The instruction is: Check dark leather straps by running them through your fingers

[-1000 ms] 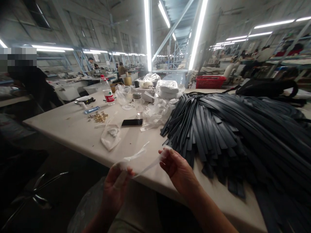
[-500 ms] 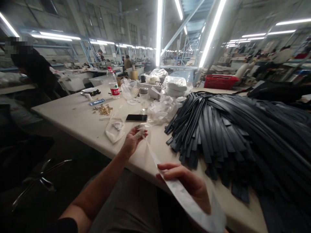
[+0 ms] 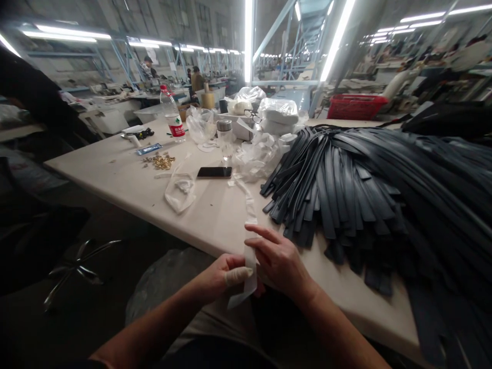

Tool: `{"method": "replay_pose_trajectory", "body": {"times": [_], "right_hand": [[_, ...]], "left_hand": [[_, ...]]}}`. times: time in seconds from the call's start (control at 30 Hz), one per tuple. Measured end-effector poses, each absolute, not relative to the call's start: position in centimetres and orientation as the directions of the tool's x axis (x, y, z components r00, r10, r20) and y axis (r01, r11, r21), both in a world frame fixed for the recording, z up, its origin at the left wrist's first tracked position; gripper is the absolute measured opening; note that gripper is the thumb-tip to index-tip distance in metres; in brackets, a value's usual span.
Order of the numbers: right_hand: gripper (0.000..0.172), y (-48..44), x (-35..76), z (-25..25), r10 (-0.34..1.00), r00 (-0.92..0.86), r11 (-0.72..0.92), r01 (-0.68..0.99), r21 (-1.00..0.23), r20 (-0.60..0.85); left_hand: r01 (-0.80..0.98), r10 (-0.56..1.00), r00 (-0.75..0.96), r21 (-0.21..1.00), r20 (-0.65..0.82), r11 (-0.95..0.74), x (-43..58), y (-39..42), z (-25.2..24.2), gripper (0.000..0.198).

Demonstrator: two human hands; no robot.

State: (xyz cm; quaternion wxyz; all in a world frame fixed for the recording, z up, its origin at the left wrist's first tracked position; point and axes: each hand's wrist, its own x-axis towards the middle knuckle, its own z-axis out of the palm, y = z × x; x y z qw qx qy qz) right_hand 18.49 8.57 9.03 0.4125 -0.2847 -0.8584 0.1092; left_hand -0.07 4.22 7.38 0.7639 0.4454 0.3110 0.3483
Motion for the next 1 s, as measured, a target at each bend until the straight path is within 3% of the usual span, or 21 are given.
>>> {"method": "replay_pose_trajectory", "body": {"times": [0.1,0.23,0.47,0.7,0.77,0.83,0.9,1.0], "right_hand": [[0.025,8.8,18.9,8.6,0.614,-0.472,0.787,0.424,-0.447,0.633],[0.024,8.7,19.5,8.1,0.64,-0.448,0.766,0.433,-0.475,0.624],[0.03,8.5,19.3,7.7,0.654,-0.454,0.755,0.438,-0.488,0.605],[0.029,8.9,18.8,7.2,0.62,-0.507,0.785,0.405,-0.469,0.599],[0.027,9.4,19.2,7.3,0.607,-0.531,0.794,0.427,-0.433,0.591],[0.025,10.4,20.3,7.7,0.595,-0.536,0.79,0.527,-0.314,0.599],[0.025,11.9,22.3,8.3,0.649,-0.46,0.663,0.733,-0.153,0.605],[0.044,14.4,26.2,9.2,0.829,-0.112,0.145,0.989,-0.017,0.548]], "left_hand": [[-0.346,0.817,0.522,0.816,-0.244,0.464,1.3,3.6,6.2,0.044],[-0.414,0.826,0.515,0.777,-0.229,0.474,1.6,3.3,4.7,0.039],[-0.224,0.744,0.611,0.842,-0.272,0.491,1.8,2.5,3.8,0.033],[-0.175,0.703,0.671,0.871,-0.235,0.459,1.8,3.1,2.5,0.05],[-0.189,0.706,0.667,0.862,-0.238,0.47,1.8,3.3,2.5,0.053],[-0.191,0.72,0.644,0.857,-0.259,0.479,1.7,3.4,2.8,0.052],[-0.207,0.729,0.616,0.832,-0.298,0.515,1.7,3.4,3.2,0.049],[-0.298,0.759,0.565,0.777,-0.324,0.554,1.9,3.4,3.1,0.051]]}}
